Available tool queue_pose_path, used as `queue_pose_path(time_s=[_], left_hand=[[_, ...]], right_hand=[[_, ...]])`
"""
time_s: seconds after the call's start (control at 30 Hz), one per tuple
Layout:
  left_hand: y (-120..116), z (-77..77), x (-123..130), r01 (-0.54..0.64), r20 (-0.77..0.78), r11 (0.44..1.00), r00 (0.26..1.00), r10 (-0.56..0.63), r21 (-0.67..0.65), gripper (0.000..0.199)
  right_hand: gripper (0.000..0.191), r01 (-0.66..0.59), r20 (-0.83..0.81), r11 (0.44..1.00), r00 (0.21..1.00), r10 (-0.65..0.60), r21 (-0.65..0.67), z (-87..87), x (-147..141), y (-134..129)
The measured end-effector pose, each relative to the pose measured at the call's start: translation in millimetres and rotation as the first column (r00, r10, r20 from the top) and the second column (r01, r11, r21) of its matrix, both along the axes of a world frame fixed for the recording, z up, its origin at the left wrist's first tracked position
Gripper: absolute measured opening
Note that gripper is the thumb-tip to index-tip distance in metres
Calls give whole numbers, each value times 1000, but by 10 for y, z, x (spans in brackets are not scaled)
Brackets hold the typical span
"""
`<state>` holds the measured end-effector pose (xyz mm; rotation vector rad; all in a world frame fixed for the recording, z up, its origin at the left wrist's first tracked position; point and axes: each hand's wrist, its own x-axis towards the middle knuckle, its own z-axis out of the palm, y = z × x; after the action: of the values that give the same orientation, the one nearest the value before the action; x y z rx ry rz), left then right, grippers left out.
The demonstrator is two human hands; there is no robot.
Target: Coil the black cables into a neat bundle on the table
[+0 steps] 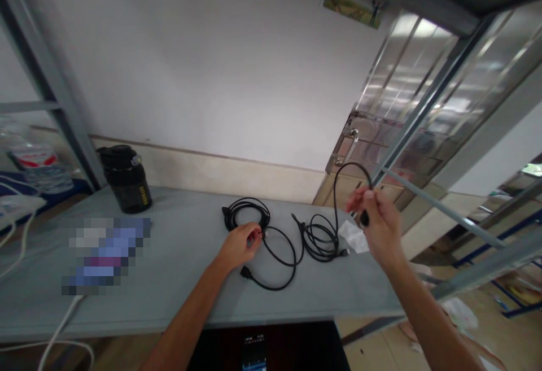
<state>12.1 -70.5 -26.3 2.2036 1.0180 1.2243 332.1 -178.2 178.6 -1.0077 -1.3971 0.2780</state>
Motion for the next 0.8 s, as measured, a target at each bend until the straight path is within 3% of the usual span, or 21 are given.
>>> queue_pose_path(time_s=[0.07, 0.17, 0.23, 0.33, 0.4, 0.47, 0.57, 0.7, 0.8], left_hand=[[-1, 7, 1, 1, 8, 1000, 1000, -1, 12, 8], [-6, 21, -1, 13, 2, 999, 1000, -13, 31, 10], [-9, 20, -3, 15, -8, 999, 1000, -15, 36, 11], [-8, -1, 2, 6, -21, 999, 1000, -5, 37, 8], [-7, -15, 10, -1, -24, 1000, 1000, 2, 30, 7], [-6, -15, 16, -7, -19, 1000, 1000, 7, 19, 9], [-7, 19, 13, -10, 6, 1000, 1000, 10, -5, 18], [-14, 94, 7, 0, 56, 999, 998, 3, -54, 37], [-21, 129, 36, 87, 221, 971, 975, -37, -224, 39]], right_hand=[[39, -124, 198, 967, 965, 169, -221, -312, -298, -79], [30, -161, 491, 886, 782, 384, -436, -877, -727, -218], [25, -140, 651, 888, 632, 420, -438, -1266, -947, -281], [19, -52, 828, 932, 443, 344, -359, -1728, -1138, -290], [21, -26, 881, 944, 352, 317, -330, -1898, -1182, -252], [13, -34, 886, 937, 315, 340, -347, -1967, -1175, -198], [7, -54, 828, 918, 415, 377, -392, -1975, -1105, -104], [9, -100, 627, 926, 709, 324, -365, -1957, -1011, 63], [19, -78, 464, 940, 854, 235, -333, -1944, -1022, 186]])
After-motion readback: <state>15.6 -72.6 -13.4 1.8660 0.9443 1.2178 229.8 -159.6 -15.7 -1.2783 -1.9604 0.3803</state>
